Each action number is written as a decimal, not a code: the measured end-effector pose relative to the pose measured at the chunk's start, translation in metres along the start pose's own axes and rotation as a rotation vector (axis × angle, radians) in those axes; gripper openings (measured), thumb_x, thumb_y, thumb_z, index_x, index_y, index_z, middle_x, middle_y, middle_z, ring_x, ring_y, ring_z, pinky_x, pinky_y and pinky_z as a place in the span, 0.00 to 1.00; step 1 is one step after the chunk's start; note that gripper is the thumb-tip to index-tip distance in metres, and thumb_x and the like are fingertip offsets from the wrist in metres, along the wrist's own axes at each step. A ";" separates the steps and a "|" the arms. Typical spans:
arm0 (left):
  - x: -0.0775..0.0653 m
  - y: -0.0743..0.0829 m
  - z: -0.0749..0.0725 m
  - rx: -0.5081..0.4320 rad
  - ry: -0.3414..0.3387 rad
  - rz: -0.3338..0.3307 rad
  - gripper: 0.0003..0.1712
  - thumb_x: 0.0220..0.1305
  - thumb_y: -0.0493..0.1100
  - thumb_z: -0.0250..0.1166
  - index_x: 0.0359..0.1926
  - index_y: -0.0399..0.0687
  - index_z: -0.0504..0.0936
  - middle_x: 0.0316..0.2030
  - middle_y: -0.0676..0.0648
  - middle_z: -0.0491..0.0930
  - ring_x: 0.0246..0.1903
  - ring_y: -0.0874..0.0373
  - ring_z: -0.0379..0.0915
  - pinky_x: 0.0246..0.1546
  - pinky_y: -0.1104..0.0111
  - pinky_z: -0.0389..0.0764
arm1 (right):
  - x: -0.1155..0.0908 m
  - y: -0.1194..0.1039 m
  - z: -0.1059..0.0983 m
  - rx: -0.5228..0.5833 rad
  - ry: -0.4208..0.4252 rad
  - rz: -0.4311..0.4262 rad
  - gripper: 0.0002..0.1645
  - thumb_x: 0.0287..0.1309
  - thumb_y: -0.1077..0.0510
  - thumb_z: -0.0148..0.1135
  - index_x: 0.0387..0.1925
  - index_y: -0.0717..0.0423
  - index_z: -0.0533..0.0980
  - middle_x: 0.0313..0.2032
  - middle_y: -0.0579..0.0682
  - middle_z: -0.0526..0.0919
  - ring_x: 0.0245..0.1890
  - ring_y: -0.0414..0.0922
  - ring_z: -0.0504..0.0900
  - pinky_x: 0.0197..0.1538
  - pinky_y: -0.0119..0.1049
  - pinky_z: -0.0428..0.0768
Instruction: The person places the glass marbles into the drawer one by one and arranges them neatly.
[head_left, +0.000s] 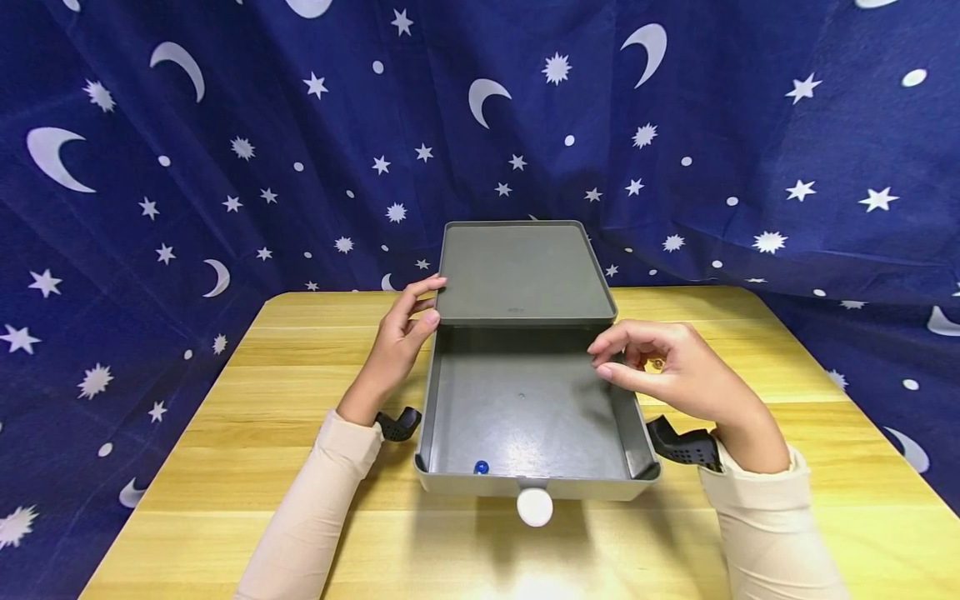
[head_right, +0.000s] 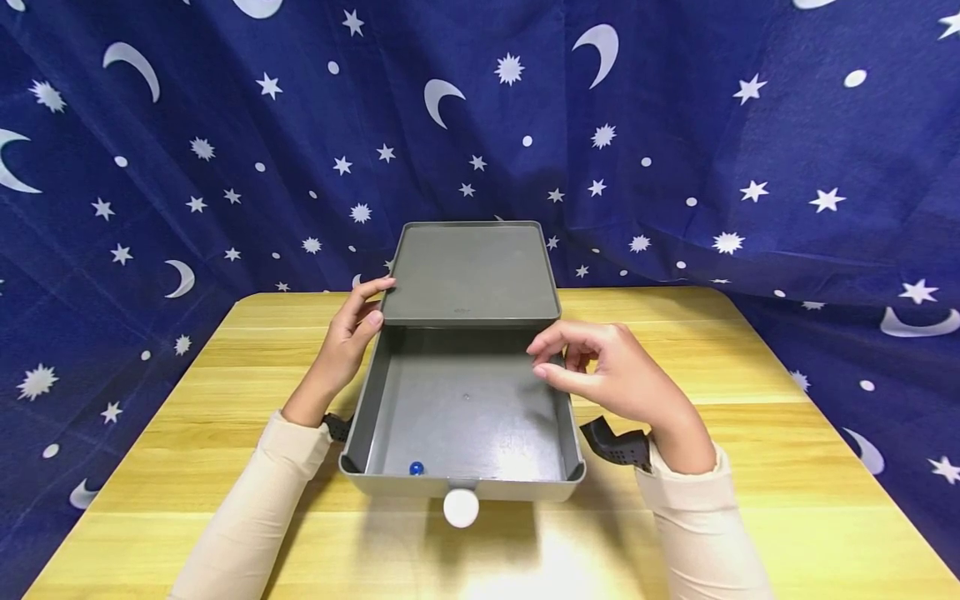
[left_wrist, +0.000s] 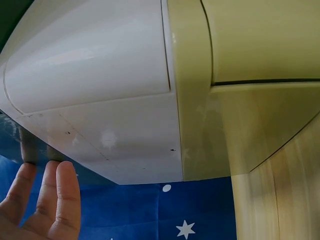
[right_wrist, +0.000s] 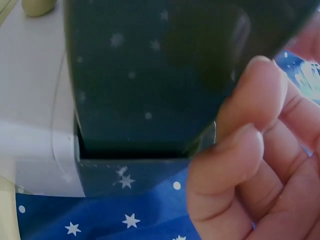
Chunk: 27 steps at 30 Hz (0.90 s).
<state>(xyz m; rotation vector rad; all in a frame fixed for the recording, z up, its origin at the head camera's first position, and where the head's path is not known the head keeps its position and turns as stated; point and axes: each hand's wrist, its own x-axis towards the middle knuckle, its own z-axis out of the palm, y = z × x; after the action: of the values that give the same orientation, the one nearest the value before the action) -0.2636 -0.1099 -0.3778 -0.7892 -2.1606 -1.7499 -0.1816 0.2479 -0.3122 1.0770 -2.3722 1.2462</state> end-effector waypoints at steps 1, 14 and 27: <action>0.000 0.000 0.000 0.000 0.000 0.000 0.31 0.75 0.44 0.56 0.75 0.40 0.72 0.79 0.40 0.66 0.70 0.38 0.71 0.59 0.54 0.76 | -0.001 -0.001 -0.002 0.008 -0.001 0.007 0.17 0.56 0.76 0.73 0.44 0.58 0.87 0.37 0.39 0.88 0.25 0.38 0.79 0.29 0.30 0.75; 0.001 -0.001 0.001 0.000 0.002 -0.001 0.31 0.76 0.46 0.55 0.75 0.41 0.72 0.79 0.41 0.67 0.70 0.38 0.70 0.59 0.53 0.76 | -0.007 0.009 -0.019 0.182 0.053 0.009 0.18 0.56 0.83 0.66 0.44 0.66 0.85 0.39 0.46 0.91 0.28 0.38 0.84 0.36 0.26 0.79; 0.000 -0.001 0.001 0.003 0.002 -0.003 0.31 0.76 0.46 0.55 0.75 0.41 0.72 0.79 0.41 0.66 0.70 0.39 0.71 0.60 0.53 0.77 | -0.012 0.032 -0.032 0.357 0.098 0.075 0.22 0.59 0.85 0.61 0.44 0.61 0.86 0.34 0.47 0.92 0.27 0.38 0.87 0.34 0.27 0.83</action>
<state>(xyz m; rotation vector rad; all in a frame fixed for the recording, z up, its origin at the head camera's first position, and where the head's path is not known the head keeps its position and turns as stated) -0.2642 -0.1089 -0.3788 -0.7836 -2.1639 -1.7472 -0.1997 0.2902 -0.3187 0.9994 -2.1857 1.7557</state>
